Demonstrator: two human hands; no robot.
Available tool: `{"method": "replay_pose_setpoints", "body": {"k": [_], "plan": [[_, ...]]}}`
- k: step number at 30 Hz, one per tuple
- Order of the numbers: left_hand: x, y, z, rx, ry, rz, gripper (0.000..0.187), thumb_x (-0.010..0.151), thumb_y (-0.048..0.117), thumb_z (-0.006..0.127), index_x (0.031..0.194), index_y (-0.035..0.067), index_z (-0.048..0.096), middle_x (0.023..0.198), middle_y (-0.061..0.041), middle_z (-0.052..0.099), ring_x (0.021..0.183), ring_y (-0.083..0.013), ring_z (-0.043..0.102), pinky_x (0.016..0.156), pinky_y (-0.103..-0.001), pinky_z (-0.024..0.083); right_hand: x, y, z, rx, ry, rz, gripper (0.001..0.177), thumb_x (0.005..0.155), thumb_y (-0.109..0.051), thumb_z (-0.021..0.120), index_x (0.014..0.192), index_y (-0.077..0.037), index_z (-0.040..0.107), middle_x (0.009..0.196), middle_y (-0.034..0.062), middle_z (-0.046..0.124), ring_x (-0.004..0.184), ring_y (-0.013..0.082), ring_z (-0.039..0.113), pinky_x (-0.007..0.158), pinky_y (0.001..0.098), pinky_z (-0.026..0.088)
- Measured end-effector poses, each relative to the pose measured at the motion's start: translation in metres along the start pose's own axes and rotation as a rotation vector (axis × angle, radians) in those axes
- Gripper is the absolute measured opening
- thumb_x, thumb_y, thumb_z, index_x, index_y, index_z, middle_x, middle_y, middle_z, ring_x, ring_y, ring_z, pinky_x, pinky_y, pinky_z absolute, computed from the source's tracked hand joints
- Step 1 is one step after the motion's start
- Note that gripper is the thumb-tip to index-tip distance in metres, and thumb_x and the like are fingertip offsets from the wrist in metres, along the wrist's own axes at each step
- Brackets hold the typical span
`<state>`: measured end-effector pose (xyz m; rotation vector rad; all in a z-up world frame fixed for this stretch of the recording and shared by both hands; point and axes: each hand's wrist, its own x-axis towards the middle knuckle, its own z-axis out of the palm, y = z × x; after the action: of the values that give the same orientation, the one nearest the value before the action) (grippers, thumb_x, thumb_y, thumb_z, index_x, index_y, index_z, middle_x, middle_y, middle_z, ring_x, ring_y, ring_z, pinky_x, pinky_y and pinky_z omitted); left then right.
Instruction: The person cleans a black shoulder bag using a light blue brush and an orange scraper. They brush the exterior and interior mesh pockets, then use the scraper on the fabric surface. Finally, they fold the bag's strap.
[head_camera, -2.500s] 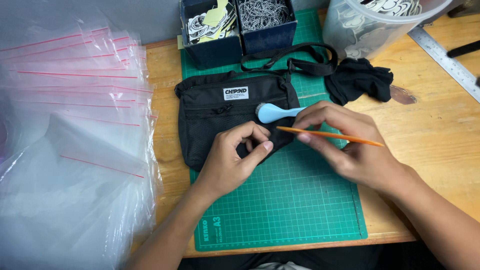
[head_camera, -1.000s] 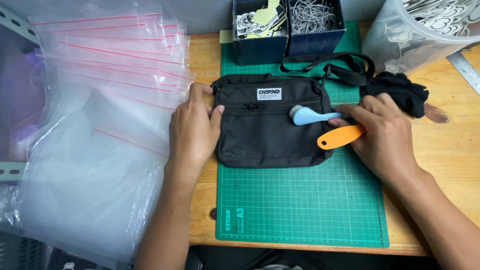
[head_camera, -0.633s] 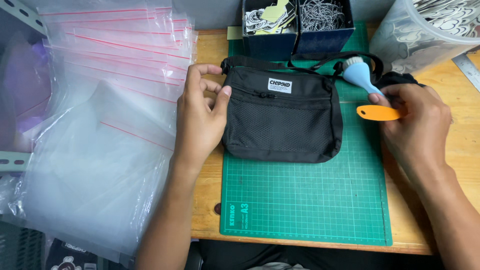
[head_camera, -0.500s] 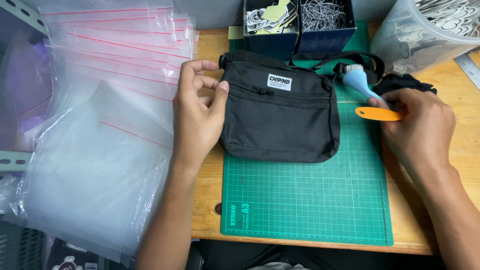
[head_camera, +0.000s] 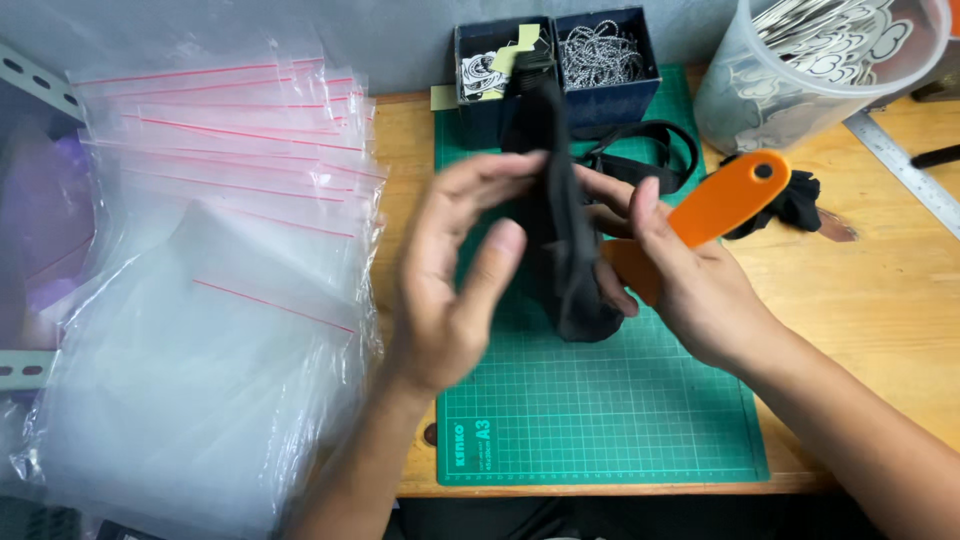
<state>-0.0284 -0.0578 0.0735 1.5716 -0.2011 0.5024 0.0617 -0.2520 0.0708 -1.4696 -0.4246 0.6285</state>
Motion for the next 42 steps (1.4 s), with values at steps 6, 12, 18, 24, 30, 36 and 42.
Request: {"method": "replay_pose_setpoints", "body": {"k": [6, 12, 18, 24, 30, 36, 42], "plan": [[-0.015, 0.002, 0.013, 0.103, -0.291, 0.262, 0.033, 0.12, 0.0, 0.045, 0.153, 0.003, 0.048, 0.158, -0.023, 0.072, 0.164, -0.0412, 0.066, 0.162, -0.068, 0.015, -0.006, 0.008, -0.03, 0.582, 0.118, 0.137, 0.056, 0.119, -0.054, 0.056, 0.08, -0.014, 0.064, 0.049, 0.0018, 0.049, 0.032, 0.0157, 0.03, 0.036, 0.03, 0.029], [-0.001, -0.032, -0.008, 0.657, -0.223, 0.351, 0.053, 0.106, -0.023, 0.062, 0.151, 0.004, 0.067, 0.154, -0.017, 0.073, 0.152, -0.0387, 0.069, 0.142, -0.062, 0.048, -0.011, 0.051, -0.09, -0.206, 0.336, 0.141, 0.019, 0.102, -0.002, 0.048, 0.095, -0.002, 0.066, 0.061, 0.003, 0.034, 0.053, 0.0138, 0.032, 0.046, 0.031, 0.029], [-0.001, -0.063, -0.04, 1.196, -0.238, 0.004, 0.056, 0.1, 0.041, 0.088, 0.149, 0.018, 0.07, 0.146, -0.014, 0.063, 0.132, -0.0377, 0.061, 0.098, -0.053, 0.054, -0.024, 0.064, -0.123, -1.049, 0.32, 0.074, 0.026, 0.115, -0.026, 0.073, 0.138, -0.015, 0.08, 0.104, 0.0079, 0.084, 0.096, 0.0256, 0.077, 0.089, 0.0411, 0.052], [0.004, -0.058, -0.057, 1.052, -0.223, -0.277, 0.058, 0.109, 0.05, 0.074, 0.149, 0.007, 0.07, 0.128, -0.017, 0.068, 0.115, -0.0427, 0.072, 0.092, -0.056, 0.057, -0.023, 0.022, -0.094, -0.83, 0.366, 0.209, 0.021, 0.124, -0.025, 0.054, 0.121, -0.017, 0.072, 0.079, 0.0017, 0.061, 0.072, 0.0172, 0.055, 0.081, 0.035, 0.041], [0.009, -0.052, -0.065, 0.972, -0.276, -0.48, 0.047, 0.108, 0.042, 0.075, 0.145, 0.013, 0.073, 0.09, 0.0, 0.083, 0.091, -0.029, 0.079, 0.08, -0.049, 0.058, -0.01, 0.033, -0.098, -0.567, 0.333, 0.072, 0.014, 0.121, -0.013, 0.055, 0.124, -0.006, 0.066, 0.094, 0.0068, 0.065, 0.073, 0.0179, 0.055, 0.068, 0.033, 0.046], [0.008, -0.057, -0.066, 0.961, -0.311, -0.429, 0.036, 0.106, 0.028, 0.081, 0.14, 0.017, 0.074, 0.087, 0.001, 0.079, 0.079, -0.0275, 0.077, 0.074, -0.048, 0.056, 0.002, 0.043, -0.136, -0.929, 0.259, -0.148, 0.044, 0.109, 0.011, 0.043, 0.124, -0.003, 0.081, 0.109, 0.0125, 0.072, 0.098, 0.027, 0.066, 0.087, 0.039, 0.05], [0.009, -0.052, -0.068, 0.921, -0.319, -0.479, 0.035, 0.102, 0.023, 0.084, 0.136, 0.02, 0.077, 0.086, 0.001, 0.077, 0.074, -0.0229, 0.072, 0.076, -0.042, 0.056, 0.017, 0.058, -0.145, -1.251, 0.191, -0.174, 0.073, 0.079, 0.004, 0.066, 0.147, -0.015, 0.079, 0.109, 0.0109, 0.073, 0.097, 0.0385, 0.068, 0.083, 0.0499, 0.05]]}}
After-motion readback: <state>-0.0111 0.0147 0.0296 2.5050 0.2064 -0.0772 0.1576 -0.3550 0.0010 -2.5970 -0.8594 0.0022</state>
